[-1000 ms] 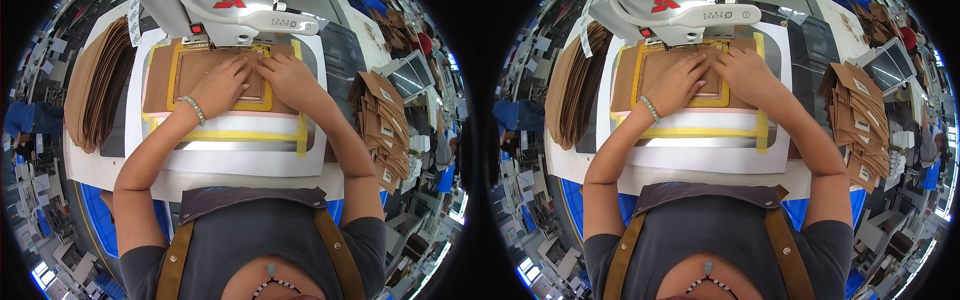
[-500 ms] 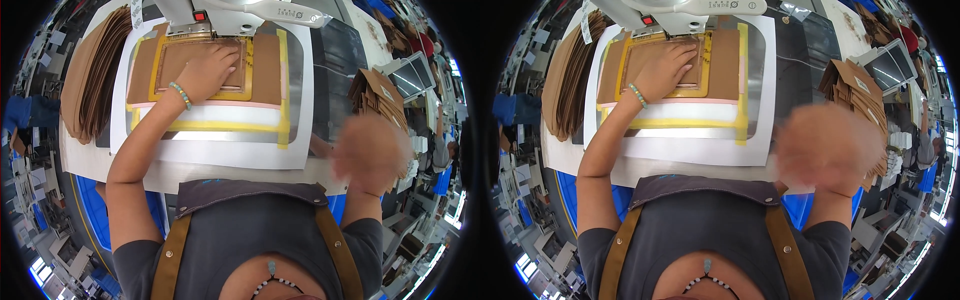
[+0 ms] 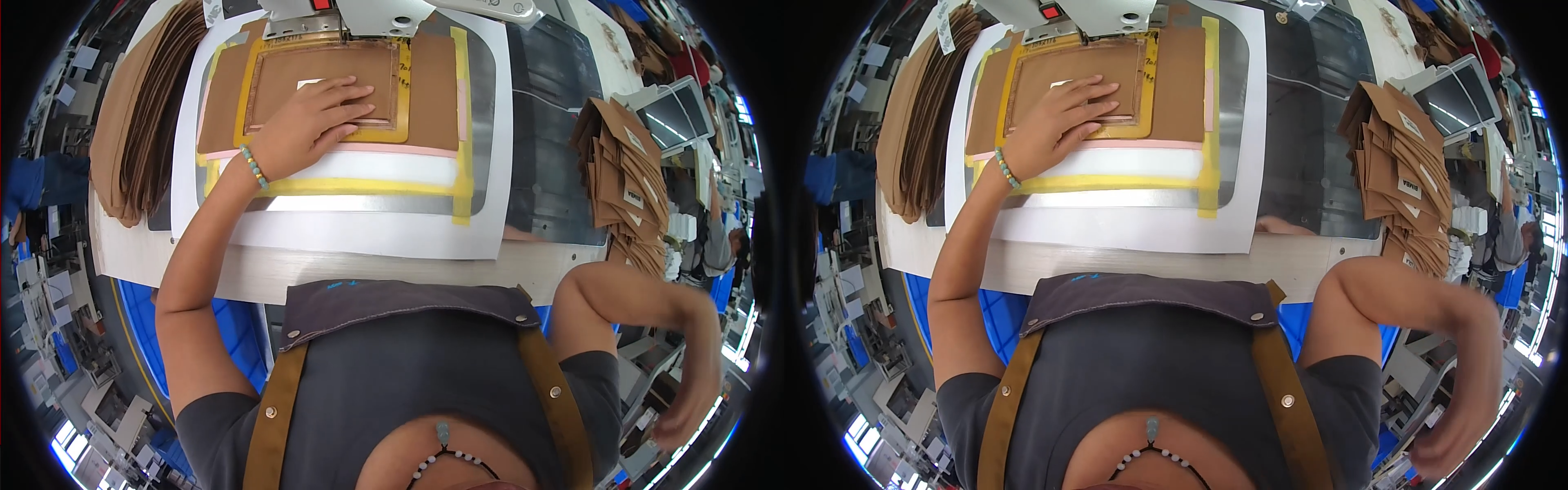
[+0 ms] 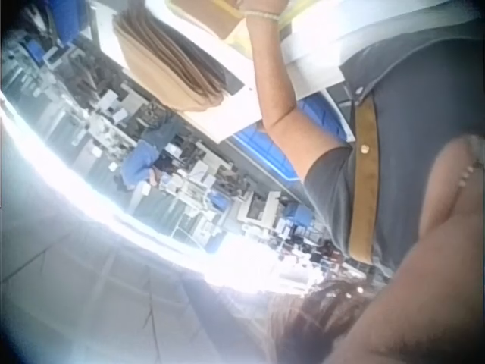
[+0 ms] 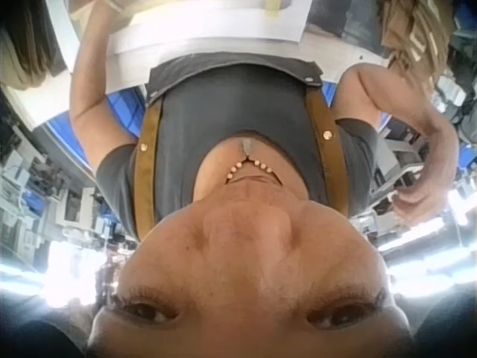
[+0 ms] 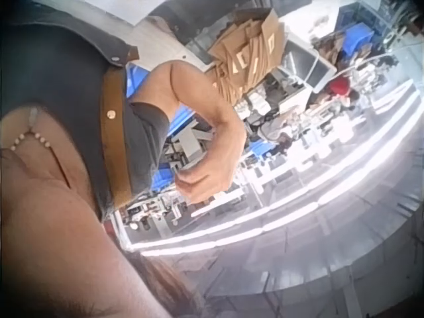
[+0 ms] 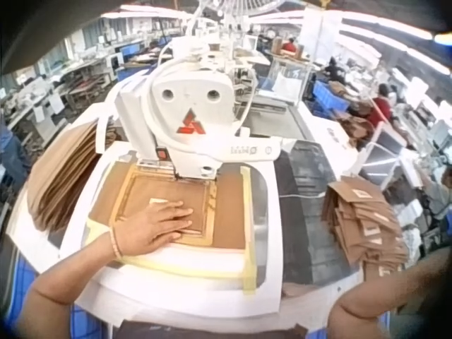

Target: Sewing leather bag components using an industrial sewing machine.

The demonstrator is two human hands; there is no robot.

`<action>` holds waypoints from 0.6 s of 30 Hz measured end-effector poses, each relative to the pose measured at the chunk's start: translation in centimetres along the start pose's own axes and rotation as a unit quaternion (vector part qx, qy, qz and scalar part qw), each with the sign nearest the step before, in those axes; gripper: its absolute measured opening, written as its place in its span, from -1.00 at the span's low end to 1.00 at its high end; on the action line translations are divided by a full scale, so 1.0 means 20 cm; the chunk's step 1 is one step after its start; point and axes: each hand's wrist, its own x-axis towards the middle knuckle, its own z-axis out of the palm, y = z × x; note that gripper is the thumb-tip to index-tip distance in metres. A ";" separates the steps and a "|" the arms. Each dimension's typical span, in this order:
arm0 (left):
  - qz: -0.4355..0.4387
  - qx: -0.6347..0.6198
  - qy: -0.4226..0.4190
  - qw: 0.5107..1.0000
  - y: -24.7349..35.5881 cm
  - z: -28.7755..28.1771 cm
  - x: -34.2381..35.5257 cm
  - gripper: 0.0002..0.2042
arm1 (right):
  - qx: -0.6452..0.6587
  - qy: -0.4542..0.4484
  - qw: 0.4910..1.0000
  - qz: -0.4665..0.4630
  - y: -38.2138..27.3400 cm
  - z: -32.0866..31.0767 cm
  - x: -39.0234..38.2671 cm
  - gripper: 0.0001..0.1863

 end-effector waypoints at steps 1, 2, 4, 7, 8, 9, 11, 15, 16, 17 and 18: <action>-0.001 -0.014 0.019 1.000 0.01 0.00 0.04 -0.64 | -0.016 0.009 0.993 0.113 -0.25 -0.28 -0.40 -0.75; 0.000 -0.014 0.012 1.000 0.01 0.02 0.06 -0.64 | -0.023 0.037 0.977 0.211 -0.07 -0.11 -0.31 -0.77; -0.004 -0.018 0.013 1.000 0.00 0.03 0.07 -0.64 | -0.038 0.073 0.913 0.401 0.07 -0.15 -0.49 -0.79; -0.006 -0.021 0.025 0.999 0.01 0.03 0.05 -0.63 | -0.402 -0.053 0.835 0.372 0.51 0.19 -0.65 -0.77; -0.008 -0.022 0.028 0.999 0.00 0.04 0.05 -0.63 | -0.408 -0.028 0.842 0.352 0.59 0.25 -0.69 -0.79; -0.011 -0.036 0.028 0.999 -0.01 0.04 0.05 -0.62 | -0.407 -0.031 0.843 0.351 0.65 0.25 -0.72 -0.79; -0.017 -0.049 0.032 0.998 -0.02 0.04 0.06 -0.62 | -0.436 -0.152 0.839 0.289 0.74 0.24 -0.75 -0.73; -0.032 -0.094 0.051 0.994 -0.04 0.05 0.05 -0.61 | -0.448 -0.191 0.845 0.220 0.80 0.22 -0.73 -0.73; -0.038 -0.111 0.057 0.991 -0.04 0.05 0.05 -0.60 | -0.443 -0.192 0.849 0.216 0.81 0.23 -0.72 -0.74; -0.039 -0.112 0.058 0.991 -0.05 0.06 0.04 -0.60 | -0.438 -0.193 0.852 0.212 0.82 0.23 -0.72 -0.75; -0.042 -0.115 0.059 0.991 -0.05 0.05 0.04 -0.60 | -0.438 -0.195 0.852 0.212 0.82 0.23 -0.73 -0.75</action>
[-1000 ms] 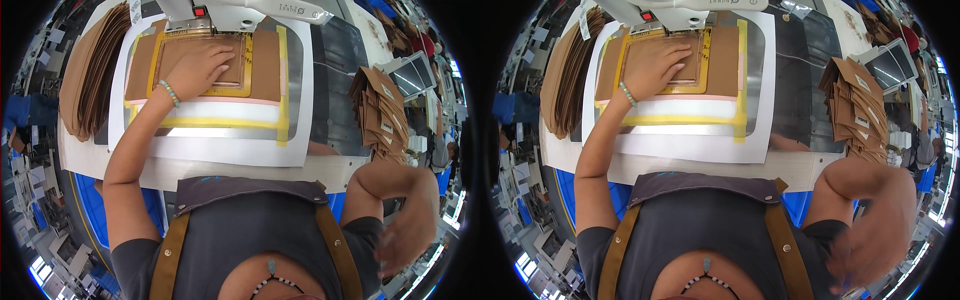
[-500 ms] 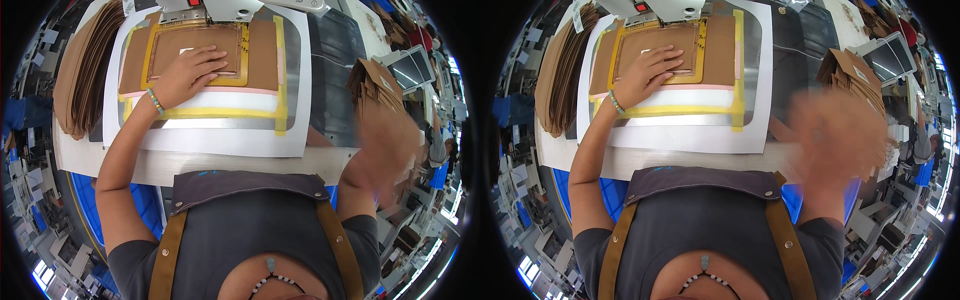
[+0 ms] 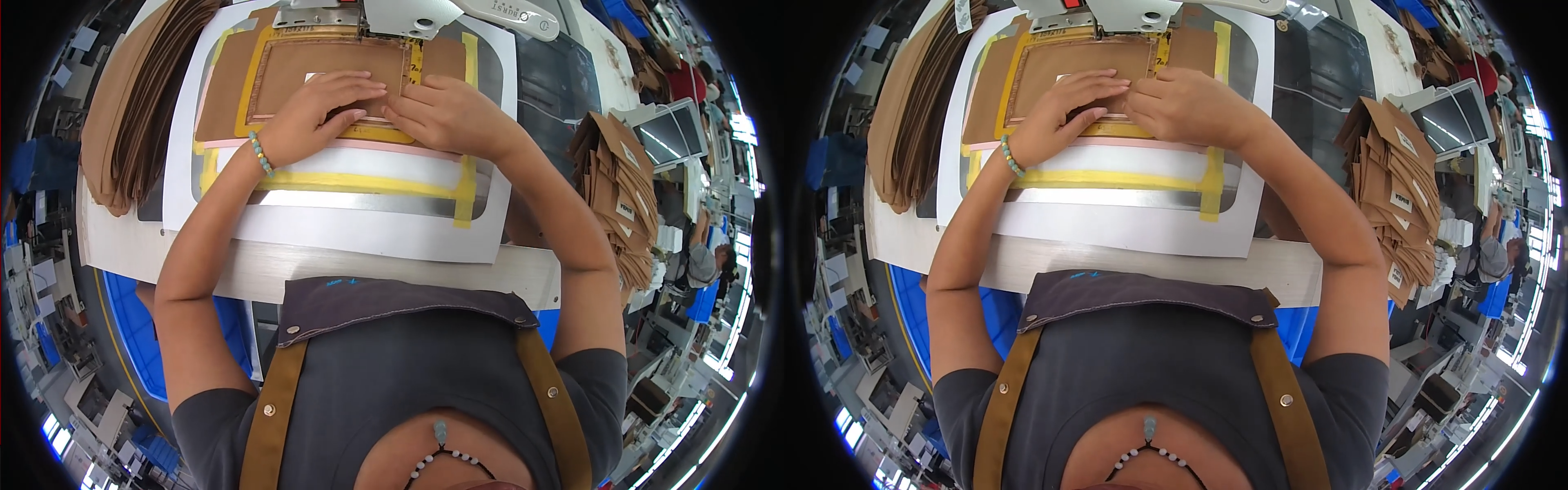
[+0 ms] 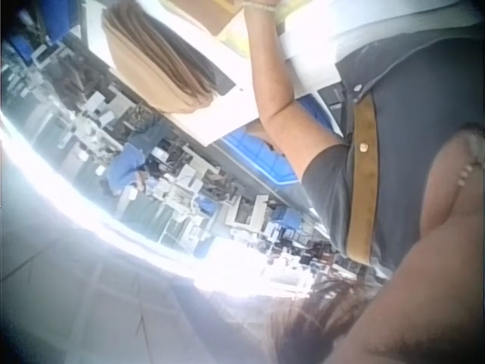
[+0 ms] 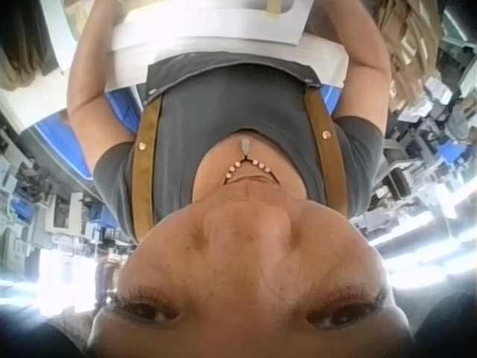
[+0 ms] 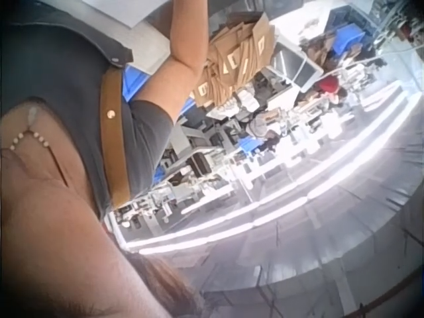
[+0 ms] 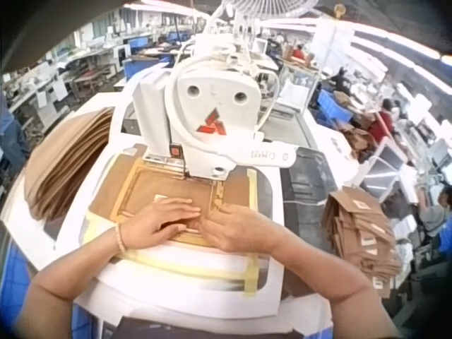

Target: Sewing leather bag components using an industrial sewing machine.

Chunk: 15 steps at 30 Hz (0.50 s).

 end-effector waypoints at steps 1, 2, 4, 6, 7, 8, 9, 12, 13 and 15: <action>-0.002 -0.003 0.001 1.000 0.00 0.00 0.00 -0.59 | 0.006 0.000 1.000 0.000 0.00 0.02 -0.01 -0.77; -0.002 -0.004 0.002 1.000 -0.01 0.00 0.00 -0.59 | 0.012 0.001 1.000 0.001 0.00 0.04 -0.01 -0.78; 0.011 -0.009 0.001 1.000 -0.01 0.00 0.00 -0.60 | 0.038 0.037 0.998 0.041 -0.02 0.05 -0.01 -0.84; 0.017 -0.009 0.000 1.000 -0.01 0.00 0.00 -0.62 | 0.064 0.073 0.992 0.082 -0.06 0.05 0.00 -0.90; 0.024 -0.008 -0.002 1.000 -0.01 0.00 0.00 -0.64 | 0.079 0.081 0.985 0.129 -0.09 0.06 0.00 -0.91; 0.024 -0.009 -0.002 1.000 -0.01 0.00 0.00 -0.64 | 0.095 0.090 0.976 0.175 -0.12 0.07 0.01 -0.91; 0.031 -0.002 -0.009 0.999 0.00 -0.01 0.00 -0.65 | 0.095 0.089 0.976 0.176 -0.15 0.07 0.02 -0.91; 0.045 0.013 -0.029 0.998 0.02 -0.02 0.00 -0.67 | 0.145 0.121 0.942 0.276 -0.20 0.06 0.02 -0.91; 0.051 0.022 -0.041 0.998 0.02 -0.02 0.00 -0.68 | 0.149 0.095 0.945 0.273 -0.20 0.05 0.02 -0.89; 0.056 0.032 -0.049 0.997 0.01 -0.03 0.00 -0.67 | 0.154 0.068 0.948 0.270 -0.22 0.02 0.00 -0.87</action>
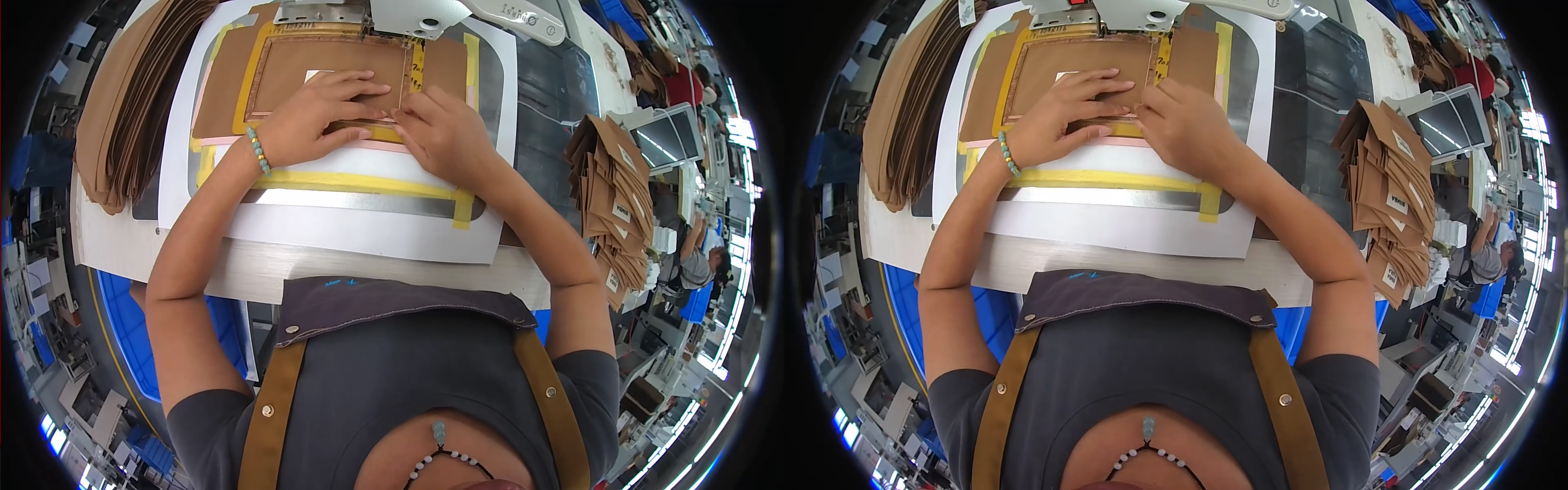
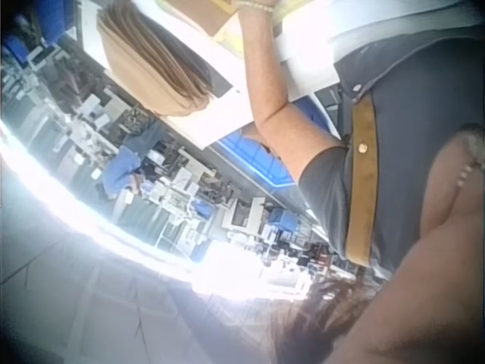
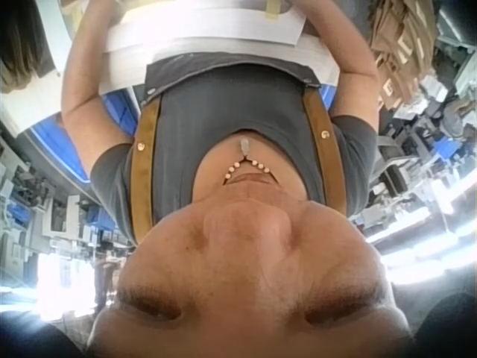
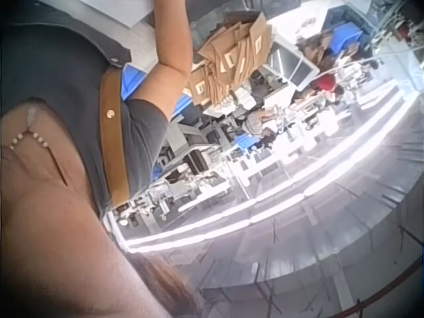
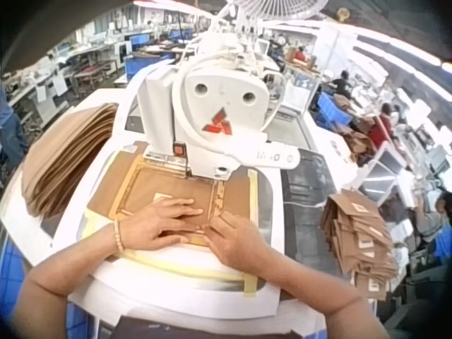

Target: Sewing leather bag components using an industrial sewing machine.

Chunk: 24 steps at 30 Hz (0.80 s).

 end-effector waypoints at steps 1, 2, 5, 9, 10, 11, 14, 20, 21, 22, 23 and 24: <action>0.005 0.010 -0.009 1.000 0.00 0.00 0.00 -0.66 | -0.019 -0.002 0.999 -0.027 -0.01 -0.01 -0.02 -0.84; 0.004 0.010 -0.008 1.000 0.00 0.00 -0.01 -0.66 | -0.038 -0.004 0.998 -0.054 -0.01 -0.01 -0.03 -0.82; 0.003 0.033 -0.015 0.999 0.01 0.01 0.00 -0.63 | -0.018 -0.029 0.999 -0.014 0.01 -0.10 -0.04 -0.85; 0.008 0.023 -0.017 1.000 0.00 0.00 0.00 -0.62 | 0.056 -0.006 0.998 0.034 0.01 -0.12 -0.02 -0.78; 0.011 0.016 -0.011 1.000 -0.01 0.00 0.00 -0.62 | 0.090 -0.029 0.995 0.024 0.00 -0.11 -0.02 -0.74; 0.012 0.016 -0.012 1.000 -0.01 0.00 0.01 -0.62 | 0.123 -0.053 0.991 0.014 -0.01 -0.09 -0.02 -0.69; -0.002 -0.024 -0.017 1.000 -0.03 -0.01 0.01 -0.62 | 0.044 -0.042 0.997 -0.044 0.00 -0.05 -0.04 -0.62; -0.023 -0.074 -0.012 0.997 -0.07 -0.05 0.01 -0.56 | 0.019 -0.035 0.998 -0.052 -0.04 -0.06 -0.03 -0.64; -0.003 -0.036 -0.028 0.999 -0.07 -0.07 0.02 -0.55 | 0.018 -0.032 0.998 -0.050 -0.04 -0.06 -0.03 -0.64; 0.018 0.002 -0.044 0.999 -0.07 -0.07 0.02 -0.54 | 0.023 -0.032 0.998 -0.050 -0.04 -0.05 -0.03 -0.65; 0.021 0.004 -0.046 0.999 -0.07 -0.08 0.03 -0.54 | 0.028 -0.032 0.998 -0.050 -0.04 -0.05 -0.03 -0.67; 0.017 0.002 -0.047 0.999 -0.07 -0.08 0.04 -0.55 | 0.026 -0.028 0.998 -0.049 -0.04 -0.05 -0.03 -0.67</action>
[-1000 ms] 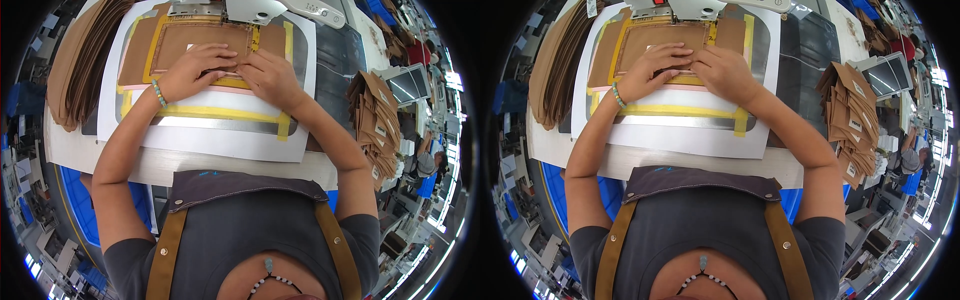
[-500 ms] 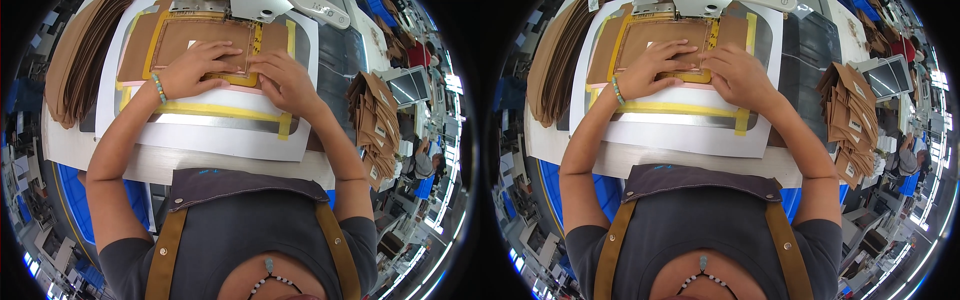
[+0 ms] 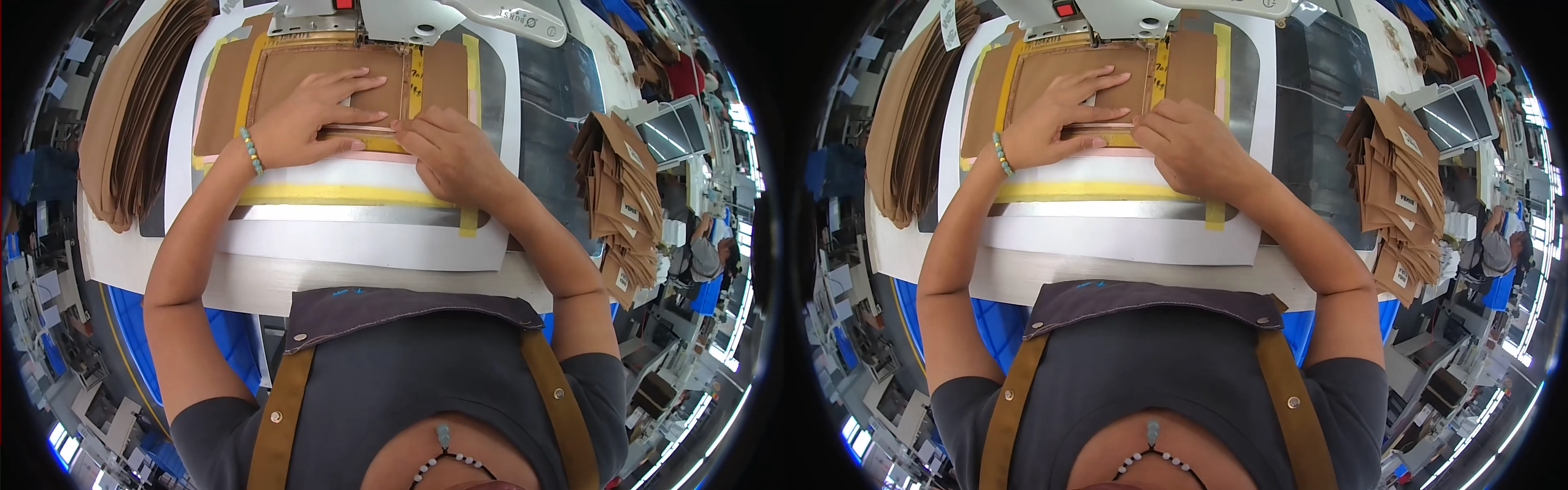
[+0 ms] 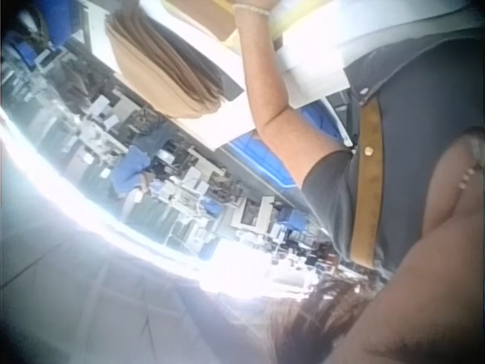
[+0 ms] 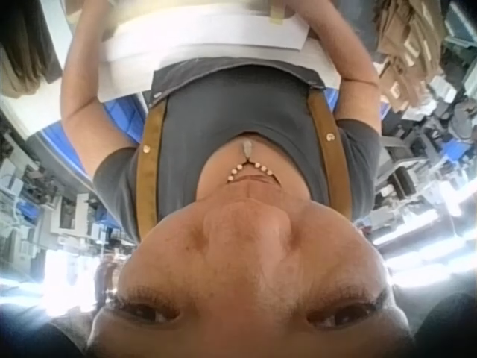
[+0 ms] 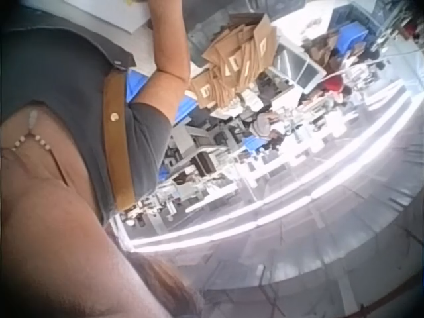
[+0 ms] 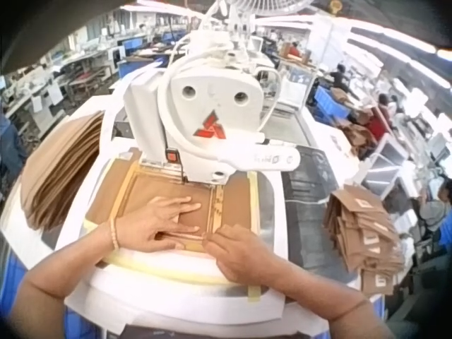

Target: Sewing leather bag components using an industrial sewing machine.

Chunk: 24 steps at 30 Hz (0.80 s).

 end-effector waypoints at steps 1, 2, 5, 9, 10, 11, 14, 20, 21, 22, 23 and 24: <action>-0.004 -0.002 0.000 1.000 0.00 0.00 0.01 -0.55 | 0.002 -0.002 1.000 0.003 0.00 0.00 0.00 -0.68; -0.001 0.000 -0.002 1.000 0.00 0.00 0.01 -0.55 | 0.005 -0.004 1.000 0.007 0.00 0.00 0.00 -0.69; -0.002 -0.002 -0.004 1.000 -0.01 -0.01 0.03 -0.56 | 0.003 0.000 1.000 0.005 0.01 0.02 -0.01 -0.69; -0.006 -0.011 -0.011 1.000 -0.04 -0.01 0.05 -0.57 | -0.001 0.010 1.000 0.013 0.01 0.01 0.01 -0.69; -0.003 -0.012 -0.012 1.000 -0.04 -0.02 0.06 -0.58 | -0.001 0.009 1.000 0.016 0.01 0.01 0.00 -0.70; 0.001 -0.008 -0.014 1.000 -0.05 -0.02 0.07 -0.58 | -0.001 0.009 1.000 0.019 0.01 0.01 0.00 -0.70; 0.008 0.013 -0.012 1.000 -0.06 -0.02 0.08 -0.61 | -0.001 0.019 1.000 0.023 0.02 0.03 -0.01 -0.69; -0.001 0.041 -0.022 0.999 -0.05 -0.03 0.10 -0.59 | -0.007 0.013 0.999 0.030 0.07 -0.03 -0.03 -0.64; -0.002 0.058 -0.018 0.998 -0.05 -0.03 0.11 -0.58 | -0.008 0.016 0.999 0.029 0.07 -0.03 -0.04 -0.64; -0.003 0.075 -0.015 0.997 -0.05 -0.03 0.11 -0.57 | -0.010 0.017 0.999 0.042 0.09 -0.04 -0.04 -0.65; -0.002 0.078 -0.016 0.997 -0.06 -0.03 0.12 -0.57 | -0.013 0.018 0.998 0.054 0.10 -0.05 -0.05 -0.67; -0.004 0.095 -0.015 0.995 -0.05 -0.03 0.13 -0.57 | -0.014 0.020 0.998 0.054 0.11 -0.06 -0.05 -0.67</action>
